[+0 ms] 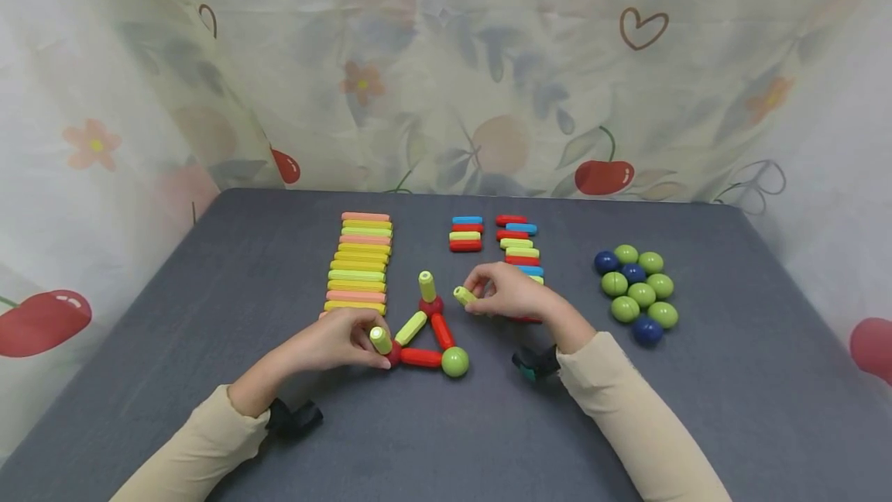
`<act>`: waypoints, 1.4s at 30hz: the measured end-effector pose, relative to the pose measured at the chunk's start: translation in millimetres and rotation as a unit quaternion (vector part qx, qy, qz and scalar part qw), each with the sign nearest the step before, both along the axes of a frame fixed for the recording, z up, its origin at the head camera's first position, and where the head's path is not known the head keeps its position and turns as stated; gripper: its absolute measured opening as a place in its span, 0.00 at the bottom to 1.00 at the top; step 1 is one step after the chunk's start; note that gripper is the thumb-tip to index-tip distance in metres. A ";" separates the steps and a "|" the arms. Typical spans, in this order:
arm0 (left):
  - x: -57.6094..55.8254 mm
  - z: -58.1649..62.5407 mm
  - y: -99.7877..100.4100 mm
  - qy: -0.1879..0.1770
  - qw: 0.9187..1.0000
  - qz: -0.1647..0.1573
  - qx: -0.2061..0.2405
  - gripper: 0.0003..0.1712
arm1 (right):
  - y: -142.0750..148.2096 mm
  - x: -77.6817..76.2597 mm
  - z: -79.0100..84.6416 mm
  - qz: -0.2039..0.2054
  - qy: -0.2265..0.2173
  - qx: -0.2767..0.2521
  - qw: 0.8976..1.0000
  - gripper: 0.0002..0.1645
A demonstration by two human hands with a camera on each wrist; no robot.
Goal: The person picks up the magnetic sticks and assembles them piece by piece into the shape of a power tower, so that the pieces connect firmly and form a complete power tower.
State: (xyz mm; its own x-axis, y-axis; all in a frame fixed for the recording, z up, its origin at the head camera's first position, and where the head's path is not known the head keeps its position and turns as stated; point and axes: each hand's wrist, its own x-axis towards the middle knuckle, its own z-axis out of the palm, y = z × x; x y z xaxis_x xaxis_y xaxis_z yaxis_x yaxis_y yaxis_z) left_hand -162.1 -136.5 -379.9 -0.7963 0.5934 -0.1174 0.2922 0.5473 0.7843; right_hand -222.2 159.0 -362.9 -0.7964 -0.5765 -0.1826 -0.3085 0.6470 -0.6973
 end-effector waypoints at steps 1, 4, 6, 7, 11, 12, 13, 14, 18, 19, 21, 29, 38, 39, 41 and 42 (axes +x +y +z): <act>-0.5 -0.4 0.2 -0.001 1.000 0.000 0.001 0.16 | 3.1 2.6 2.4 0.022 -0.003 -0.019 1.000 0.13; -1.5 -2.0 1.2 -0.001 1.000 -0.001 0.003 0.16 | 10.2 10.9 9.3 0.091 -0.007 -0.064 0.994 0.14; -2.3 -2.9 2.0 0.001 1.000 -0.001 0.004 0.16 | 12.6 16.5 12.4 0.134 -0.017 -0.089 0.987 0.13; -2.5 -3.2 2.7 0.002 1.000 -0.001 0.004 0.16 | 13.3 19.1 13.1 0.153 -0.022 -0.101 0.983 0.12; -3.3 -3.2 5.9 0.004 1.000 -0.003 0.004 0.16 | 13.5 27.2 11.8 0.195 -0.034 -0.129 0.972 0.11; -3.4 -3.0 6.9 0.005 1.000 -0.004 0.004 0.16 | 13.0 28.7 10.7 0.198 -0.032 -0.128 0.971 0.10; -3.6 -2.9 7.6 0.005 1.000 -0.005 0.004 0.16 | 12.5 29.9 9.4 0.198 -0.029 -0.126 0.972 0.10; -3.6 -2.7 8.5 0.003 1.000 -0.005 0.005 0.16 | 12.1 31.1 8.5 0.195 -0.026 -0.121 0.973 0.10; -4.1 -2.4 10.8 0.002 1.000 -0.007 0.005 0.16 | 11.1 34.3 5.8 0.179 -0.019 -0.100 0.979 0.10; -4.3 -2.5 11.2 0.001 1.000 -0.007 0.005 0.16 | 11.2 34.8 5.7 0.174 -0.018 -0.098 0.980 0.10; -4.8 -2.9 11.9 0.001 1.000 -0.007 0.006 0.16 | 11.6 35.4 5.8 0.165 -0.015 -0.093 0.982 0.10; -4.0 -3.4 15.3 -0.005 1.000 -0.012 0.000 0.16 | 14.4 35.2 6.3 0.151 -0.005 -0.085 0.985 0.11; -3.4 -1.6 16.0 -0.006 0.999 -0.041 0.015 0.13 | 38.1 28.7 9.4 0.093 0.011 -0.080 0.992 0.14; -3.5 -1.3 16.2 -0.004 0.999 -0.042 0.016 0.12 | 44.6 26.5 11.3 0.068 0.025 -0.077 0.994 0.14; -3.9 -1.4 16.3 -0.002 0.999 -0.044 0.016 0.12 | 59.1 22.5 16.2 -0.001 0.058 -0.062 0.996 0.15; -4.1 -1.6 16.3 -0.001 0.999 -0.045 0.017 0.11 | 67.3 20.4 17.5 -0.040 0.079 -0.053 0.995 0.15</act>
State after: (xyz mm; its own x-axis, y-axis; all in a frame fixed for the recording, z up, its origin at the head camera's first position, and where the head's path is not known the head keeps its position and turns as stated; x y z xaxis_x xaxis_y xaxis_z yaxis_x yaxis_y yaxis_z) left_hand -166.2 -120.2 -381.5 -0.7399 0.6655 -0.0983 0.3365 0.4926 0.8026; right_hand -201.9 226.3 -345.4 -0.8548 -0.5189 0.0064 -0.3691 0.5992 -0.7105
